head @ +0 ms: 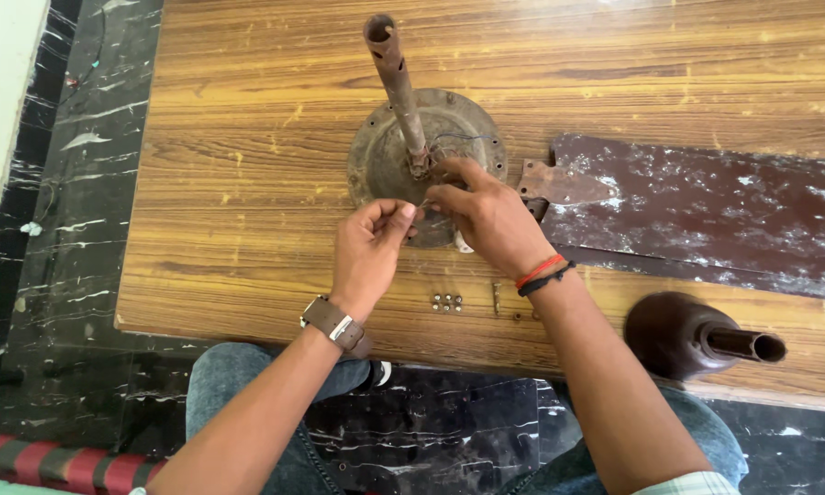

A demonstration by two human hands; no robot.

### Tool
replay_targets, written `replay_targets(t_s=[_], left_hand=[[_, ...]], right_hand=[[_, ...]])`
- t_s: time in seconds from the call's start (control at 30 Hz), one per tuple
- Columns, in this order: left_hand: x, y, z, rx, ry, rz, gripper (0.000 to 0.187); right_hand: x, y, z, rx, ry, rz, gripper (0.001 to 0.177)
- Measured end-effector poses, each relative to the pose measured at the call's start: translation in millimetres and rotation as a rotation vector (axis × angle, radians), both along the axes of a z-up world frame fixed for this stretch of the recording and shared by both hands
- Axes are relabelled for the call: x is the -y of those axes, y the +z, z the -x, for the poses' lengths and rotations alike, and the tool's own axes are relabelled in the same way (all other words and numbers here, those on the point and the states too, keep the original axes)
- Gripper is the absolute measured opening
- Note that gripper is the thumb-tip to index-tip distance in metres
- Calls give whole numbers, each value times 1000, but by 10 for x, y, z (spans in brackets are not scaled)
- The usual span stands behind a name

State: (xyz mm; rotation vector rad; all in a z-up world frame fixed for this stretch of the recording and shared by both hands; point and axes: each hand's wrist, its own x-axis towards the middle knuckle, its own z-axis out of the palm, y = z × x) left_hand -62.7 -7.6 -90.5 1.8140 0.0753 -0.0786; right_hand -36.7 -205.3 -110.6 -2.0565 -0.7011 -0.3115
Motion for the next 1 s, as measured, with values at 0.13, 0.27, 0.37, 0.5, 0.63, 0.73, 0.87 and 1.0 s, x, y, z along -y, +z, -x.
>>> replay_targets(t_s=[0.13,0.27,0.37,0.5,0.63,0.73,0.87,1.0], left_hand=[[-49,-35,-15,-52,-22,-15,25],[-38,24,-13,10,-40,-52,19],[-23,132,23,91,-56,-209,22],[11,291,64,286,-131,-423,27],[55,406,65,399,-139,-684,16],[53,466,71,468,-166,-827,8],[35,497,63,703,-224,-937,6],[33,451,57,664,-198,-912,6]], right_hand=[[8,-9,-11,-18,-1,3,33],[14,-23,-15,-11,-4,7,33],[8,-30,-20,-8,-9,20,34],[14,-32,-20,-2,-16,31,34],[23,-19,-16,16,-13,53,41],[16,-6,-15,20,-23,77,39],[26,15,-10,112,-36,90,29],[22,53,-4,151,-35,104,22]])
